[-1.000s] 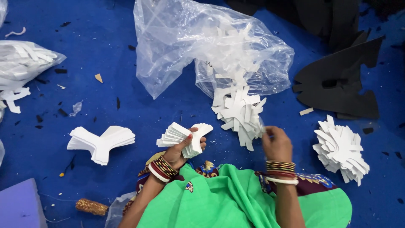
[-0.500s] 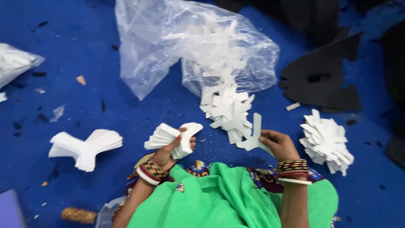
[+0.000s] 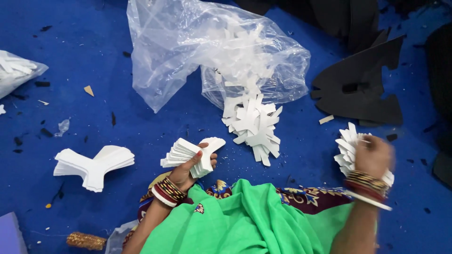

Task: The person sorts Y-shaped white shoe components into organized stacks while sitting on the floor.

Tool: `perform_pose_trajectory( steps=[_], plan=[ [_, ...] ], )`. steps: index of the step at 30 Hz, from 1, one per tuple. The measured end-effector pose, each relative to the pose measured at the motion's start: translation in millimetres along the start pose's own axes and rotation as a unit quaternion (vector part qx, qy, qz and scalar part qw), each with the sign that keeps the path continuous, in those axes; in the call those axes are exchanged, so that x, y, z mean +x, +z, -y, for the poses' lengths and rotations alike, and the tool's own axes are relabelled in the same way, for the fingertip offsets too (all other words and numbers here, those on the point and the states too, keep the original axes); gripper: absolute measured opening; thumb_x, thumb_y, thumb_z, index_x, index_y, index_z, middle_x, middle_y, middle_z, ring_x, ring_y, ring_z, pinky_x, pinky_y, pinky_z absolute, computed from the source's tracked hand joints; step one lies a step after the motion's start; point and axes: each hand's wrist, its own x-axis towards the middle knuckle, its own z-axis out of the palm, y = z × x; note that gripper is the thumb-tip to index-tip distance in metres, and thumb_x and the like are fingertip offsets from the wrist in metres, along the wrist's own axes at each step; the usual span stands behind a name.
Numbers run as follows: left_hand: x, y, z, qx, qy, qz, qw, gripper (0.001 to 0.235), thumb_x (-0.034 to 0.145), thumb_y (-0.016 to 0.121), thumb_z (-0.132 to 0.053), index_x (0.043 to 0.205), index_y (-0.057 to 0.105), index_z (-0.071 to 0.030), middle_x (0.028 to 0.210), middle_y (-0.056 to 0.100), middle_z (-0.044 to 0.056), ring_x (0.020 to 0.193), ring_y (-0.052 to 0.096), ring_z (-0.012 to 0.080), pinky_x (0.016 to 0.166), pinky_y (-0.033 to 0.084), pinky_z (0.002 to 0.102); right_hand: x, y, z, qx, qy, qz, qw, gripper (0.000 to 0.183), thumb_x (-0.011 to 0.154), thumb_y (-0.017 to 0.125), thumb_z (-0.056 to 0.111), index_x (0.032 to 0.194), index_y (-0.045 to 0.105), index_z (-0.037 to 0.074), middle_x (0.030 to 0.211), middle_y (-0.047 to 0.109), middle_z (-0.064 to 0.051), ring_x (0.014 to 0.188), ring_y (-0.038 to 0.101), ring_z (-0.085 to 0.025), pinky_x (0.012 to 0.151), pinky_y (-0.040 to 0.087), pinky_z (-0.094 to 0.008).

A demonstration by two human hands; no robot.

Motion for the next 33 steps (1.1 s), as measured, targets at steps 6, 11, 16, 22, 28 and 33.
perform_pose_trajectory(
  steps=[6,11,16,22,28,33],
  plan=[
    [-1.5,-0.6,2.1,0.01,-0.001,-0.01,1.0,0.054,0.096,0.068,-0.027,0.143,0.05,-0.006,0.116,0.068,0.02,0.101,0.07,0.0266,0.09,0.06,0.041,-110.7,106.2,147.7,0.056,-0.082,0.184,0.978,0.04,0.084,0.079,0.04,0.102,0.073,0.005,0.095,0.075,-0.013,0.086,0.073,-0.026,0.077,0.057,-0.039],
    [-0.6,1.7,-0.8,0.0,-0.004,-0.014,1.0,0.054,0.096,0.068,-0.028,0.143,0.05,-0.007,0.117,0.069,0.02,0.102,0.071,0.0263,0.09,0.06,0.04,-119.8,143.1,135.0,0.036,-0.154,0.091,0.983,0.045,0.079,0.085,0.039,0.096,0.069,0.001,0.09,0.072,-0.015,0.08,0.07,-0.032,0.071,0.055,-0.042],
    [-0.8,-1.2,0.1,0.006,0.004,-0.014,1.0,0.054,0.097,0.067,-0.027,0.143,0.051,-0.006,0.118,0.069,0.021,0.102,0.071,0.0262,0.091,0.06,0.04,-118.4,148.1,107.3,0.112,-0.105,0.111,0.982,0.029,0.083,0.078,0.029,0.097,0.071,0.004,0.089,0.073,-0.011,0.078,0.072,-0.026,0.073,0.056,-0.038],
    [-0.5,-0.7,1.1,0.0,0.0,-0.001,1.0,0.053,0.097,0.068,-0.026,0.143,0.051,-0.006,0.118,0.068,0.021,0.103,0.071,0.0262,0.091,0.06,0.04,-107.7,136.1,77.0,0.22,-0.035,0.184,0.957,0.024,0.087,0.068,0.021,0.105,0.071,0.006,0.094,0.075,-0.009,0.071,0.073,-0.02,0.066,0.057,-0.035],
    [0.3,-0.2,2.3,0.012,0.0,0.001,1.0,0.053,0.097,0.068,-0.027,0.143,0.051,-0.006,0.118,0.068,0.02,0.103,0.071,0.0262,0.091,0.06,0.04,-143.9,128.8,119.4,0.118,-0.11,0.148,0.976,0.039,0.085,0.076,0.035,0.109,0.066,0.006,0.103,0.068,-0.014,0.081,0.071,-0.028,0.072,0.057,-0.041],
    [-1.0,-0.5,1.1,-0.001,0.005,0.002,1.0,0.053,0.097,0.068,-0.026,0.143,0.05,-0.006,0.118,0.069,0.021,0.102,0.071,0.0262,0.091,0.06,0.04,-152.4,154.1,121.4,-0.017,-0.206,0.071,0.976,0.055,0.075,0.08,0.031,0.116,0.057,0.001,0.113,0.056,-0.024,0.094,0.062,-0.044,0.081,0.053,-0.052]
  ],
)
